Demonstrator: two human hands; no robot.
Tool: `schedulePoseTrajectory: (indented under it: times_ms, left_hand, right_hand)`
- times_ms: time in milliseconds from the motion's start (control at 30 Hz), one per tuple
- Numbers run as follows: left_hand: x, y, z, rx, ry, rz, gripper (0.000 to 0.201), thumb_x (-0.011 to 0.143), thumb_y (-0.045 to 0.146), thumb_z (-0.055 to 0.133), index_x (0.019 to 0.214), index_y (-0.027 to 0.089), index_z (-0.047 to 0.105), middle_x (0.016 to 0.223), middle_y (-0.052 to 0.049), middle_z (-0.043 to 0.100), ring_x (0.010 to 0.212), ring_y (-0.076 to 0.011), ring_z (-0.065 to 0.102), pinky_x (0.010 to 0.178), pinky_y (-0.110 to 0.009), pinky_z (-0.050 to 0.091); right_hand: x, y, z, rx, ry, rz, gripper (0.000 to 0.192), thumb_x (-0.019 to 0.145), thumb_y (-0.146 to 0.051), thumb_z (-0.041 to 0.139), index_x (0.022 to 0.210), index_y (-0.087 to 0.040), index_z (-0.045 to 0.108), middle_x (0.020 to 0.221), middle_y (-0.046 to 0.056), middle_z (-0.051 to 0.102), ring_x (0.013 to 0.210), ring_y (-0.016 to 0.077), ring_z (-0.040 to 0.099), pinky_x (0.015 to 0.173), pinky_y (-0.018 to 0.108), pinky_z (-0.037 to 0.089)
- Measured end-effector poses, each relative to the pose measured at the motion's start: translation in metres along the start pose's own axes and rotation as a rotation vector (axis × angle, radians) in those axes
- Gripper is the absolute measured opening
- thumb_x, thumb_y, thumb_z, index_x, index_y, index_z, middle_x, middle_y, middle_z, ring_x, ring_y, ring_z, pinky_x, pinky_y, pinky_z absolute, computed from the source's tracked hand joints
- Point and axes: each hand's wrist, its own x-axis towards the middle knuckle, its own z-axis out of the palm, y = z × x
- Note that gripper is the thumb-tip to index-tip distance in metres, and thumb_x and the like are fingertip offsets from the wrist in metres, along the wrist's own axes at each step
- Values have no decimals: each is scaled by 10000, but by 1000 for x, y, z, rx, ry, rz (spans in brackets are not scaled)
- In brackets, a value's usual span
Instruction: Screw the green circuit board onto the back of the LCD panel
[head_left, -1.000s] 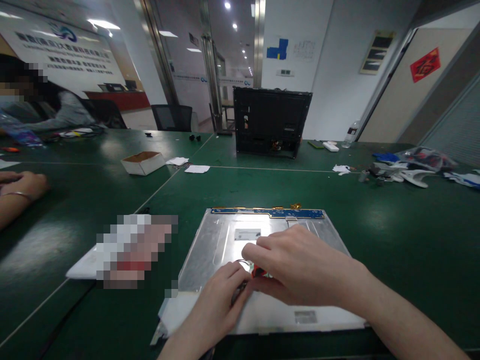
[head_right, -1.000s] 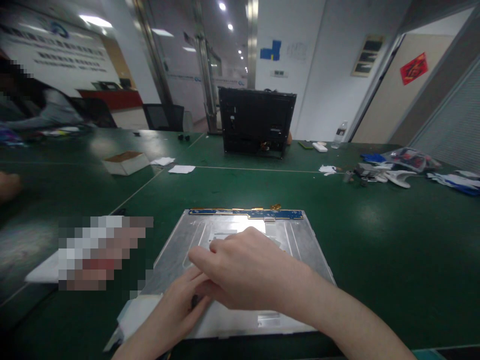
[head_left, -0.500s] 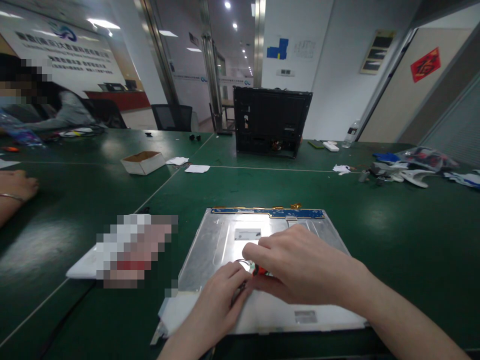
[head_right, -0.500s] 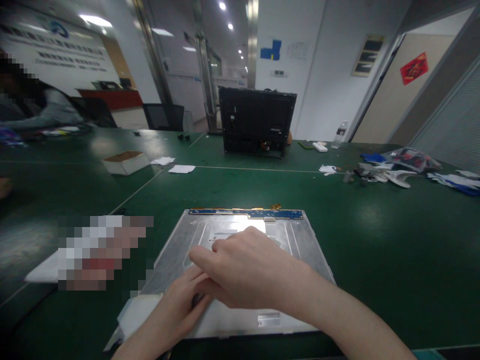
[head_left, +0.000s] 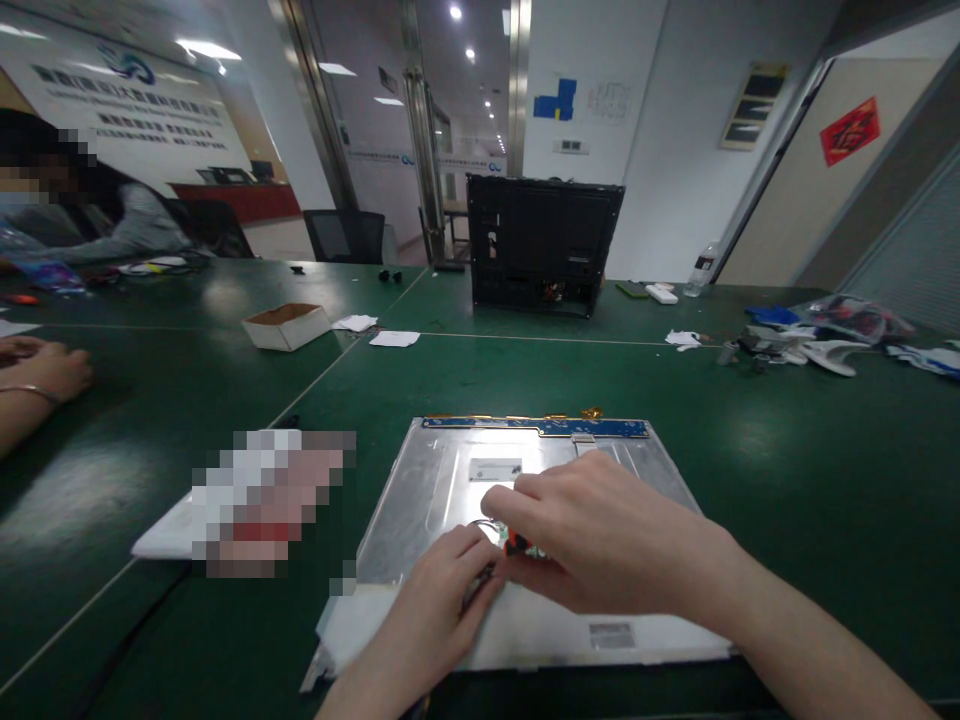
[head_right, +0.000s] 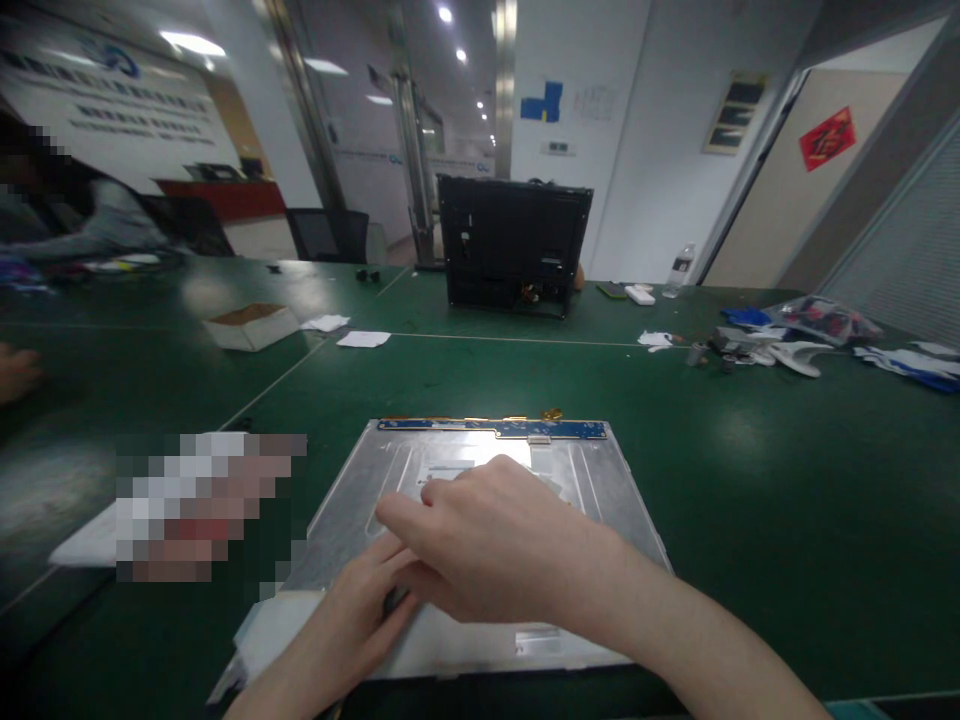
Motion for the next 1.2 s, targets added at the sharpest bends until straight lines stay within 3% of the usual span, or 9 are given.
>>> schedulePoseTrajectory:
  times_ms: [133,367,1033,1200]
  left_hand:
    - [0,-1,1,8,9,8,179,865,134,459,950,205,601,974,-68,633,947,-232,592,805,-338,491]
    - [0,-1,0,2,26,22,198,848,126,477,938,219,627,960,-56,650,911,-223,613,767,-317,501]
    - [3,-3,2,37,61,52,172,854,141,469,887,203,626,919,-63,666,850,-217,625,727,-300,503]
    - [2,-2,1,14,36,52,200,848,116,477,917,218,634,936,-51,658,871,-211,622,732,-292,500]
  right_hand:
    - [0,0,1,-25,1,14,114,924,-316,475,946,-205,488,709,-8,634,538,117,488,486,292,134]
    - [0,-2,-3,39,-33,-9,91,887,-240,467,964,-193,480,819,13,647,598,125,520,485,280,177]
    - [1,0,2,-38,21,11,125,937,-300,450,883,-199,499,710,-2,626,551,117,512,482,297,136]
    - [0,-2,0,15,9,3,82,889,-248,474,939,-185,488,807,13,643,589,126,521,479,288,163]
